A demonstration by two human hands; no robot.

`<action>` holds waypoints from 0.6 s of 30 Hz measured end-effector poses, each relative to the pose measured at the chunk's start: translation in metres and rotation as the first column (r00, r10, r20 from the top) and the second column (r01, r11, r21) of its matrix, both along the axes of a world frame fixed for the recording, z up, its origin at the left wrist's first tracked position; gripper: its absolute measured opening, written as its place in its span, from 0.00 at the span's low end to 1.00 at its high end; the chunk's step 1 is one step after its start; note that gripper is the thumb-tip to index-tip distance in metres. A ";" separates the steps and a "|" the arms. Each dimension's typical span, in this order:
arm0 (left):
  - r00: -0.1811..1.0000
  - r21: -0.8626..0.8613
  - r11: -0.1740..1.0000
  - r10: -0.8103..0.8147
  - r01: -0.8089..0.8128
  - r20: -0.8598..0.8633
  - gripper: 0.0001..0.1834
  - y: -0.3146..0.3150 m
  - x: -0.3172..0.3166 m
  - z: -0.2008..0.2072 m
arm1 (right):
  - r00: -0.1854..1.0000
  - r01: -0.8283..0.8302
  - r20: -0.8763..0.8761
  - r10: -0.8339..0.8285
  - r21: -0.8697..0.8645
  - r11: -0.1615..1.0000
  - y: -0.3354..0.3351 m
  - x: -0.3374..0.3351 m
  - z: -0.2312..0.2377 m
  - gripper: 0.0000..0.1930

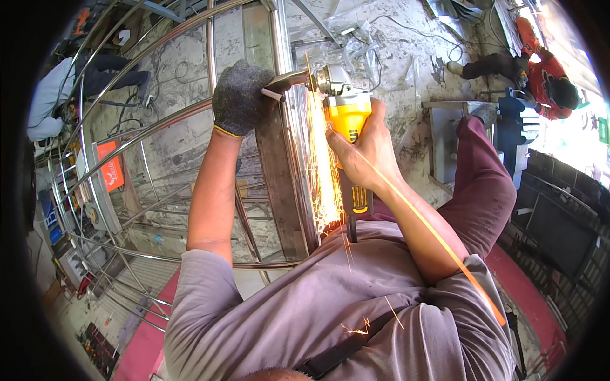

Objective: Measuring, marking, and using an angle grinder to cut or trim components of a stainless steel rack/frame.

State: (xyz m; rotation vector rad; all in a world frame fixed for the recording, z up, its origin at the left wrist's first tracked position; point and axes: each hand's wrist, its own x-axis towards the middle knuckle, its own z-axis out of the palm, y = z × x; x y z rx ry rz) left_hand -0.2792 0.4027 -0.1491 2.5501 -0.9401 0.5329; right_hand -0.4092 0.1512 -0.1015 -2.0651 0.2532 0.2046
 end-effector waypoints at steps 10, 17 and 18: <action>0.998 0.041 0.999 -0.011 0.014 -0.059 0.21 0.000 0.004 0.001 | 0.997 -0.005 -0.076 0.007 0.033 0.999 0.000 -0.011 -0.002 0.33; 0.992 0.096 0.995 0.003 0.009 -0.129 0.22 0.003 0.007 0.001 | 0.997 -0.011 -0.076 0.011 0.004 1.000 0.001 -0.015 -0.003 0.32; 0.991 0.099 0.995 0.019 -0.006 -0.134 0.19 0.002 0.007 0.001 | 0.997 -0.005 -0.078 0.006 0.021 1.000 0.002 -0.015 -0.003 0.32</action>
